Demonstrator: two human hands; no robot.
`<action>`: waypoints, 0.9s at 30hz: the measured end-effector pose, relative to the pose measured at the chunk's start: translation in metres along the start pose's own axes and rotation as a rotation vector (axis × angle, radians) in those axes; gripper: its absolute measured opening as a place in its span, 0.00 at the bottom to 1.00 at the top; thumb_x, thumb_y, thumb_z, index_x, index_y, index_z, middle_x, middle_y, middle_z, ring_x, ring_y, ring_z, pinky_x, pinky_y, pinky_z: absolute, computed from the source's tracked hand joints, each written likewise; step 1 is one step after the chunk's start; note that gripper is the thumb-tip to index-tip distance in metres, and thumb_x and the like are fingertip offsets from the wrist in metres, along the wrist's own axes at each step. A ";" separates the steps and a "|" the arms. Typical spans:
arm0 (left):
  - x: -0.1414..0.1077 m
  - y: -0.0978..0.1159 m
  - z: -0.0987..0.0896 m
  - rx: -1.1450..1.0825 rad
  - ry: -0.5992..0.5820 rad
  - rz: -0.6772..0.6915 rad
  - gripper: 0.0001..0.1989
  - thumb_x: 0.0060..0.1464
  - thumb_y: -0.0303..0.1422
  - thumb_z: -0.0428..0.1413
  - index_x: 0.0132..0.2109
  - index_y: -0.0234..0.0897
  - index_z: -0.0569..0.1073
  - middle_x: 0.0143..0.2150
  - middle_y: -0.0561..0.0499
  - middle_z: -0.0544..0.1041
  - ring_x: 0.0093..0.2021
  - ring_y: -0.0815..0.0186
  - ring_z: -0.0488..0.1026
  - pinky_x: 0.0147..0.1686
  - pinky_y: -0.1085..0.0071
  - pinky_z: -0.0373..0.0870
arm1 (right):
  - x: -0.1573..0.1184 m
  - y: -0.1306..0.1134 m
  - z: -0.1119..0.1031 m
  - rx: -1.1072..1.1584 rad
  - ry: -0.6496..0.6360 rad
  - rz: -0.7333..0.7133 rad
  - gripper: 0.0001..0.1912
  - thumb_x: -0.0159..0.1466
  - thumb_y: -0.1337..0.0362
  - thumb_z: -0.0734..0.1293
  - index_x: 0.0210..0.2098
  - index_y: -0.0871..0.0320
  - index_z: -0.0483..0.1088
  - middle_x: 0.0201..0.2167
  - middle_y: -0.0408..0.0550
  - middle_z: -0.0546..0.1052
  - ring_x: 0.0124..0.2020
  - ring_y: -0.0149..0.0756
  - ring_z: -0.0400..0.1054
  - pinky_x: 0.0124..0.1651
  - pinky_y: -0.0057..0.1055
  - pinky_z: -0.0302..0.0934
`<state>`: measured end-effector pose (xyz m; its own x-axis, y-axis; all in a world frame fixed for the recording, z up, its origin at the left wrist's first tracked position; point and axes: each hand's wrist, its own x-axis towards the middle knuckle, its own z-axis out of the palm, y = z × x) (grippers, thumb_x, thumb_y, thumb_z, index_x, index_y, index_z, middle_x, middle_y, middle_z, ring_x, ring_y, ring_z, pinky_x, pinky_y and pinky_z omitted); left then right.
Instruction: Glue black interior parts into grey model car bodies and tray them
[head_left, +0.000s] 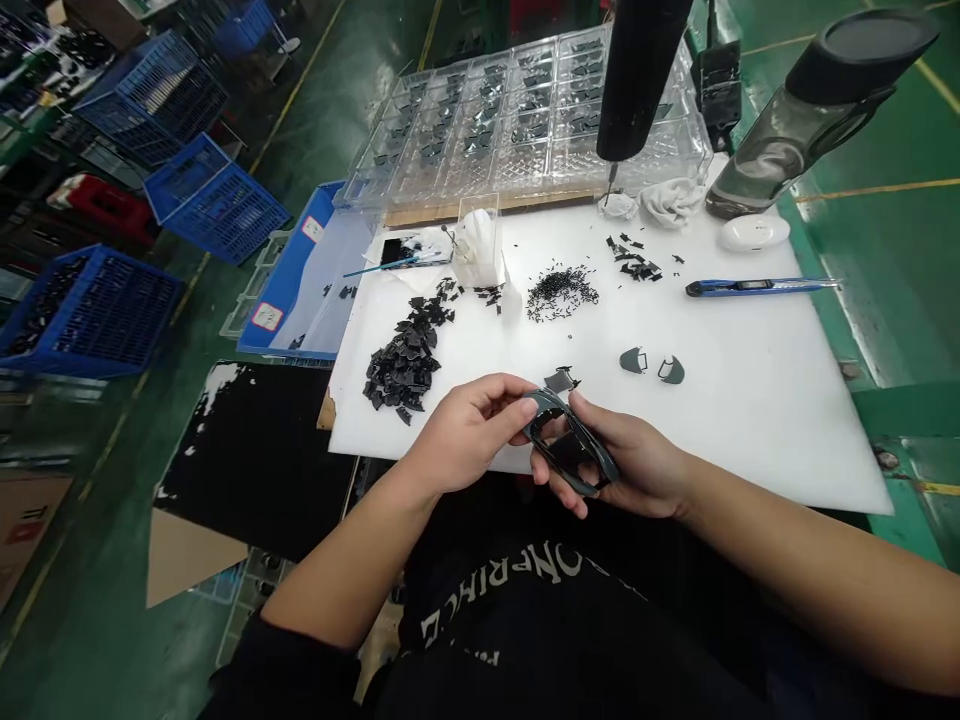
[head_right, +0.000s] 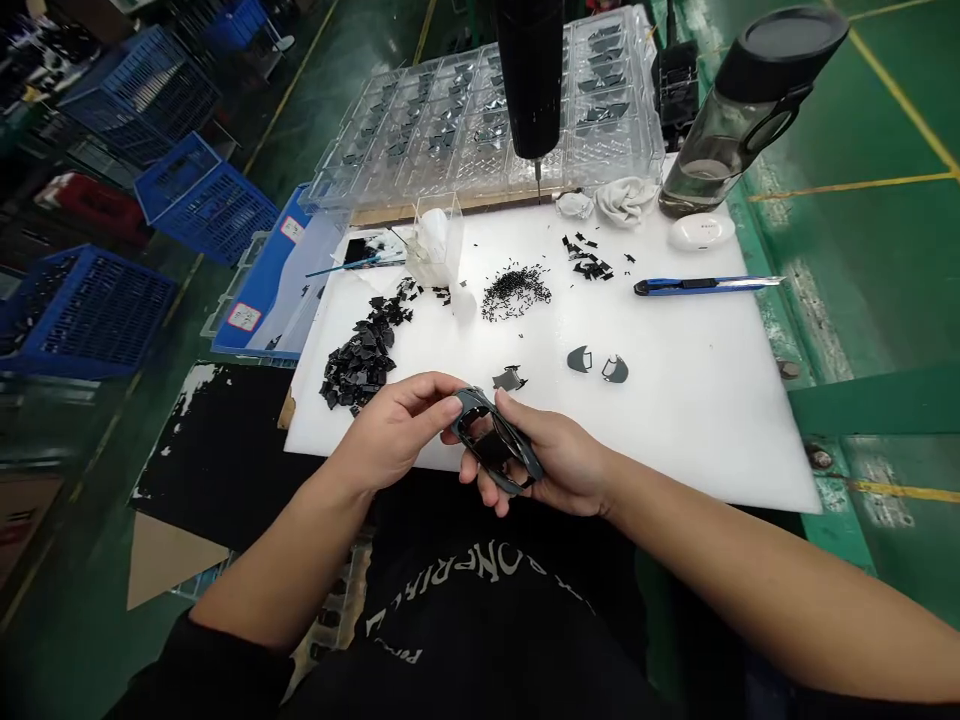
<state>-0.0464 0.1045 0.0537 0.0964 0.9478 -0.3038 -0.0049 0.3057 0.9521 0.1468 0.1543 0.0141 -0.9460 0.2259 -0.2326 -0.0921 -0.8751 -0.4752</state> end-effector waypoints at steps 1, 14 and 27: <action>0.001 0.001 0.002 0.000 -0.004 -0.010 0.12 0.59 0.40 0.60 0.42 0.35 0.76 0.34 0.49 0.77 0.30 0.71 0.70 0.34 0.73 0.69 | -0.001 0.000 -0.002 0.004 0.003 0.003 0.30 0.74 0.46 0.51 0.45 0.65 0.73 0.36 0.56 0.77 0.28 0.34 0.73 0.28 0.27 0.71; -0.003 -0.019 0.007 -0.381 0.223 -0.081 0.12 0.53 0.35 0.65 0.40 0.34 0.73 0.32 0.53 0.78 0.29 0.74 0.74 0.35 0.77 0.71 | -0.010 -0.013 -0.014 0.034 0.182 -0.191 0.19 0.67 0.53 0.69 0.44 0.64 0.76 0.41 0.53 0.79 0.36 0.37 0.78 0.38 0.26 0.74; -0.027 -0.027 0.047 -0.765 0.130 -0.194 0.18 0.51 0.34 0.66 0.43 0.36 0.67 0.40 0.46 0.82 0.42 0.64 0.81 0.40 0.75 0.75 | -0.006 -0.006 -0.016 -0.084 0.257 -0.335 0.19 0.66 0.55 0.69 0.49 0.63 0.73 0.40 0.55 0.80 0.34 0.37 0.76 0.34 0.28 0.73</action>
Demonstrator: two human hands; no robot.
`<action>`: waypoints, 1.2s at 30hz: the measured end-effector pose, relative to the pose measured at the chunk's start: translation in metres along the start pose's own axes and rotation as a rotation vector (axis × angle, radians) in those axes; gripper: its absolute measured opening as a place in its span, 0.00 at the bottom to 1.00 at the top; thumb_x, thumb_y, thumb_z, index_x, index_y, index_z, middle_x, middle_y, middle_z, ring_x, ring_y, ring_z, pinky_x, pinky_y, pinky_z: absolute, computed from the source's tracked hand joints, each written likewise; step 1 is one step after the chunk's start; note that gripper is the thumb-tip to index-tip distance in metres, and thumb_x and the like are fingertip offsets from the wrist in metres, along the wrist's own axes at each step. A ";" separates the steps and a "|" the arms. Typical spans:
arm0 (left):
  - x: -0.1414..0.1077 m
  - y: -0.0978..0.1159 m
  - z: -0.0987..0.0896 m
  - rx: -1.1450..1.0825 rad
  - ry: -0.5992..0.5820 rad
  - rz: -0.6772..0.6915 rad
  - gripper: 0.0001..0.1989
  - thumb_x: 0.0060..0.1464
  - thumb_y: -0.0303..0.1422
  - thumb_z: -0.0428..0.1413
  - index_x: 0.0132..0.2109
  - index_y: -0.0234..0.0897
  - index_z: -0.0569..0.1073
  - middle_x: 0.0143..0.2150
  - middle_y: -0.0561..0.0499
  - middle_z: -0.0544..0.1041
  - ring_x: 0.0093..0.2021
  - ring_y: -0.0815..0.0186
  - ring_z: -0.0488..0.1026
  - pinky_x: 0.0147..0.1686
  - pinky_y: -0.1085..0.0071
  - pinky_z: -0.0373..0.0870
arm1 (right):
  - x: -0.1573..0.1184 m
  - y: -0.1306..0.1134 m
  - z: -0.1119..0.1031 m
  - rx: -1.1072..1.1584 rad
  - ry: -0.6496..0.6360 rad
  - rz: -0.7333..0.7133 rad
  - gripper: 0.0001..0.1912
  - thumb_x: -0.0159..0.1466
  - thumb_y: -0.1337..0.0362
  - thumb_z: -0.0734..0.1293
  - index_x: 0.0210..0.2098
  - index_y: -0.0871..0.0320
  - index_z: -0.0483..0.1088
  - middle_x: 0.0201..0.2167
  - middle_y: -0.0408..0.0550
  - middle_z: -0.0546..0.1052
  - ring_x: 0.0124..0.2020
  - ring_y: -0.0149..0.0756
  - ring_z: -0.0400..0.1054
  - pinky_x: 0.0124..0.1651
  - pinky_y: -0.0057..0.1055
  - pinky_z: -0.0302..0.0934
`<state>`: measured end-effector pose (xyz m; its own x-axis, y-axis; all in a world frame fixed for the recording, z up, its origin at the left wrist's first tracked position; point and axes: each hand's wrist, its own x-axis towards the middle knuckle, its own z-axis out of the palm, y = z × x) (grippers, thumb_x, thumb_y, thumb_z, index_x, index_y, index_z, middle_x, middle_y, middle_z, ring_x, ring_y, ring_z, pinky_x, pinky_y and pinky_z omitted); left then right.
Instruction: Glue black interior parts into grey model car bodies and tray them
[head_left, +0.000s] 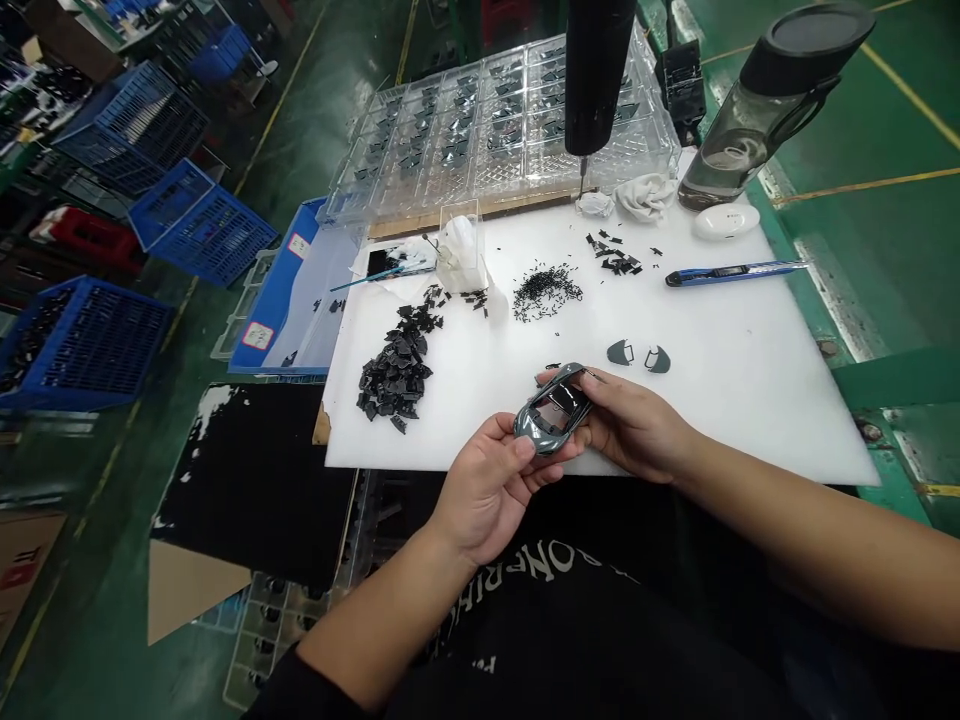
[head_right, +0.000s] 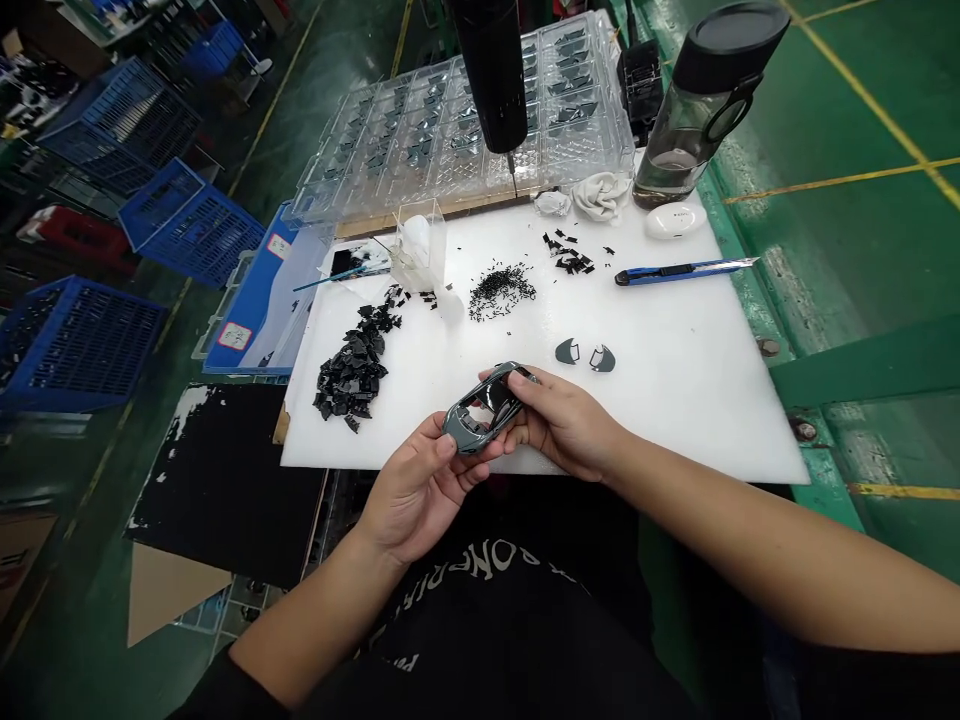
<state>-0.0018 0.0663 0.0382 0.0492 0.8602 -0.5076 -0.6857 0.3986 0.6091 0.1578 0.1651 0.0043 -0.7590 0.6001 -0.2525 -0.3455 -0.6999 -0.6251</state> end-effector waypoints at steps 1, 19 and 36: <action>-0.001 -0.001 0.001 -0.013 -0.013 -0.006 0.17 0.51 0.34 0.66 0.43 0.35 0.67 0.40 0.47 0.82 0.43 0.65 0.81 0.40 0.76 0.75 | -0.001 0.000 0.000 0.009 0.006 0.002 0.20 0.66 0.55 0.70 0.52 0.61 0.72 0.43 0.55 0.80 0.36 0.39 0.77 0.35 0.29 0.74; -0.003 -0.007 0.017 0.025 -0.106 -0.051 0.13 0.55 0.33 0.64 0.43 0.33 0.72 0.41 0.46 0.80 0.41 0.67 0.79 0.39 0.75 0.73 | -0.003 0.000 -0.002 0.152 -0.042 0.048 0.24 0.59 0.52 0.76 0.48 0.62 0.74 0.40 0.52 0.80 0.38 0.36 0.76 0.38 0.28 0.72; -0.005 -0.021 0.005 0.211 -0.096 0.000 0.11 0.55 0.33 0.64 0.43 0.35 0.73 0.37 0.48 0.81 0.39 0.66 0.79 0.40 0.72 0.72 | -0.005 0.001 0.000 0.038 -0.063 -0.010 0.25 0.59 0.50 0.75 0.49 0.59 0.74 0.38 0.48 0.78 0.34 0.33 0.73 0.38 0.27 0.71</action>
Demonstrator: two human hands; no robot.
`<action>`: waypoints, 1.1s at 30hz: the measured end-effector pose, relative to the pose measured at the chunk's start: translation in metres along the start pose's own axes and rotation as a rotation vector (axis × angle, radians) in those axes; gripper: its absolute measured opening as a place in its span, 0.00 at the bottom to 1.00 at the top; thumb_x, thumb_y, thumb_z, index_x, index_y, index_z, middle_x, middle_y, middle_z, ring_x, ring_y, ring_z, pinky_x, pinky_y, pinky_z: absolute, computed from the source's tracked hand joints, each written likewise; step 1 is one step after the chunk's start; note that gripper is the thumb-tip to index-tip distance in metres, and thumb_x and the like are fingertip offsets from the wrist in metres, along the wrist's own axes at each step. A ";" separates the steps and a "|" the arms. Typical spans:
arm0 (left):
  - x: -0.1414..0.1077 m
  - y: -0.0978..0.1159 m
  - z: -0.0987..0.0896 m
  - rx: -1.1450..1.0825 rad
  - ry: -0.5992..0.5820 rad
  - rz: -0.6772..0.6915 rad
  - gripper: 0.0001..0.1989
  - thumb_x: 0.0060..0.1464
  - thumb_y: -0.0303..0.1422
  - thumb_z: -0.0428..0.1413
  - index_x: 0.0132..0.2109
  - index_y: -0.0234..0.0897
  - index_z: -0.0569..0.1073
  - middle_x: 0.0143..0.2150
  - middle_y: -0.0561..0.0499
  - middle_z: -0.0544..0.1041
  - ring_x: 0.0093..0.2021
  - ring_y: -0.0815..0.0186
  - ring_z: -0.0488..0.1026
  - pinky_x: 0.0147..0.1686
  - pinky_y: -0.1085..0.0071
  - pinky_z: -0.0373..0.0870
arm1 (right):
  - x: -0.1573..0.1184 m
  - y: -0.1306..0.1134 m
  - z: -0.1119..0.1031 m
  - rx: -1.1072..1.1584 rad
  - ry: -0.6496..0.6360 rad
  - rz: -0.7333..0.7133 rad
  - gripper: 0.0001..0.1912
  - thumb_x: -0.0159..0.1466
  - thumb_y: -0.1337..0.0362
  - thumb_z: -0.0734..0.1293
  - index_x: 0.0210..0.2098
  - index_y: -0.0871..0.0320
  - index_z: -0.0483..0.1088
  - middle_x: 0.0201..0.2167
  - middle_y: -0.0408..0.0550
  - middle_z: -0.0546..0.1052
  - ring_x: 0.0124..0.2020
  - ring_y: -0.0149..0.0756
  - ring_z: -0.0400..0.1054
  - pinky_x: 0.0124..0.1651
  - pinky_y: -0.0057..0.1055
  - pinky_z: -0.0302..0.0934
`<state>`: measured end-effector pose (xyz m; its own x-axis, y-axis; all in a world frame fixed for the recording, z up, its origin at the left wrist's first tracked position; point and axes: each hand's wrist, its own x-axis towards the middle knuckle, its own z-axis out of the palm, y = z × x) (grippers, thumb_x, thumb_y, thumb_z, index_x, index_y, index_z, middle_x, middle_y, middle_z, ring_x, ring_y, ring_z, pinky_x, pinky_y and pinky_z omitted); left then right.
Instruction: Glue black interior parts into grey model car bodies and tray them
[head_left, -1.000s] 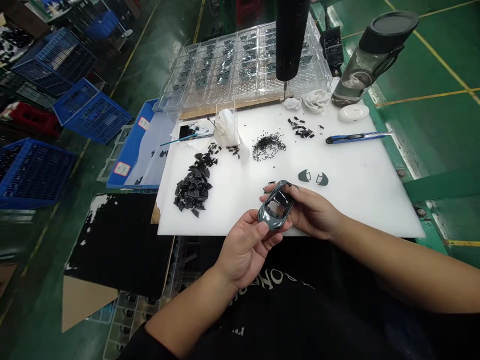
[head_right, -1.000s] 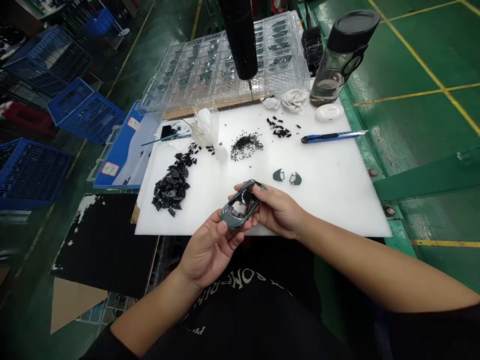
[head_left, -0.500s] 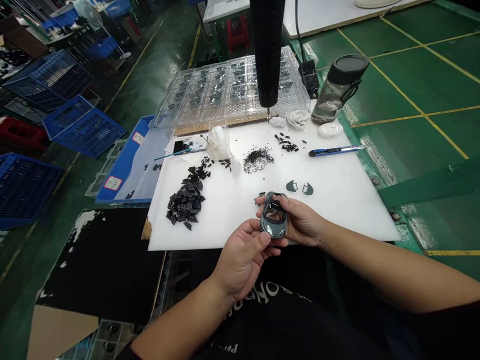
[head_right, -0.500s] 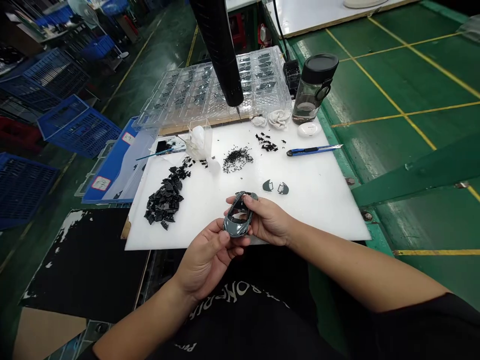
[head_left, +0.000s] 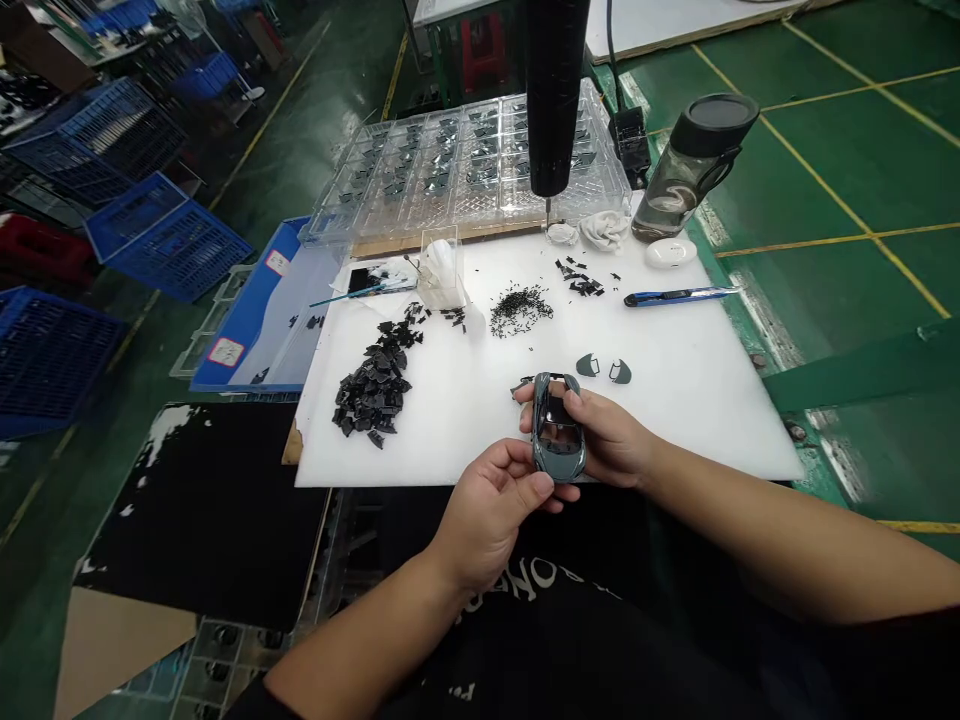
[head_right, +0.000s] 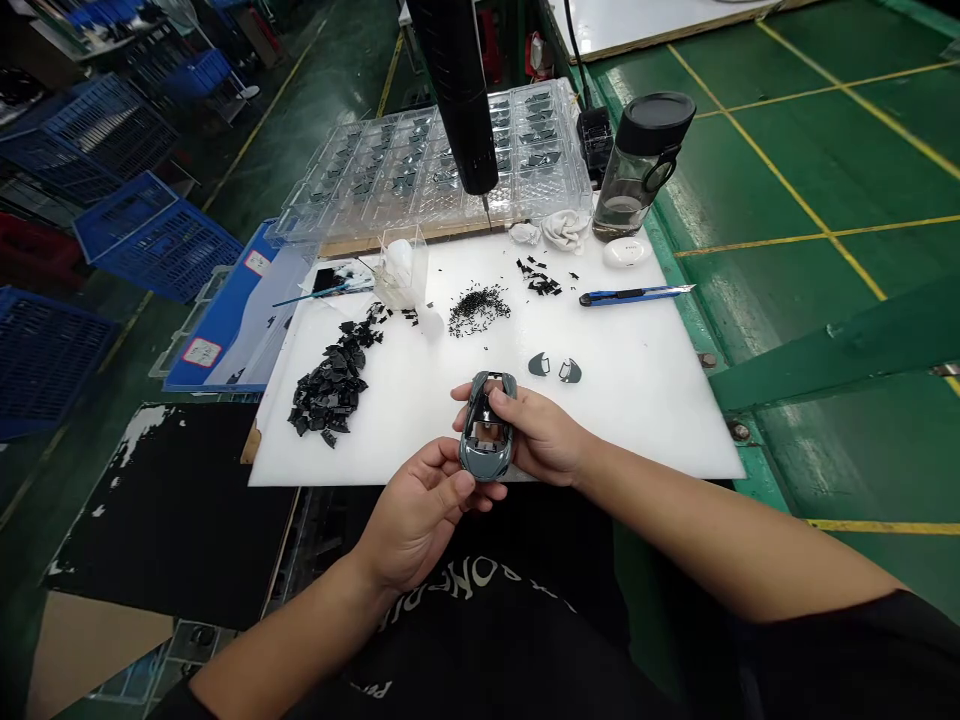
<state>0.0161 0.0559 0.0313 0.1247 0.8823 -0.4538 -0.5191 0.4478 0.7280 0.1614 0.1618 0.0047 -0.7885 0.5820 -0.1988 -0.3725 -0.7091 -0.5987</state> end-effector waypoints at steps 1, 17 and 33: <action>0.000 0.000 0.000 0.003 0.000 -0.002 0.11 0.55 0.33 0.64 0.43 0.35 0.73 0.37 0.48 0.81 0.39 0.66 0.79 0.40 0.72 0.72 | 0.000 0.000 0.000 -0.007 -0.001 -0.001 0.25 0.60 0.50 0.75 0.49 0.59 0.74 0.39 0.48 0.78 0.34 0.33 0.73 0.38 0.27 0.71; -0.001 0.000 -0.001 0.033 -0.008 0.001 0.11 0.55 0.34 0.63 0.41 0.35 0.72 0.31 0.50 0.78 0.33 0.69 0.75 0.37 0.73 0.69 | 0.002 0.006 -0.008 0.006 -0.038 -0.032 0.28 0.57 0.48 0.76 0.48 0.61 0.73 0.38 0.49 0.78 0.33 0.31 0.73 0.37 0.28 0.71; 0.003 -0.014 0.002 -0.082 0.222 0.120 0.12 0.59 0.39 0.59 0.45 0.36 0.70 0.44 0.47 0.75 0.43 0.67 0.71 0.42 0.71 0.69 | -0.004 0.010 -0.012 -0.359 -0.099 -0.213 0.31 0.63 0.52 0.73 0.61 0.53 0.65 0.54 0.54 0.70 0.46 0.38 0.70 0.46 0.33 0.66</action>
<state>0.0257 0.0523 0.0205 -0.1261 0.8710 -0.4748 -0.5870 0.3203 0.7436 0.1668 0.1572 -0.0096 -0.7620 0.6471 0.0233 -0.3516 -0.3833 -0.8541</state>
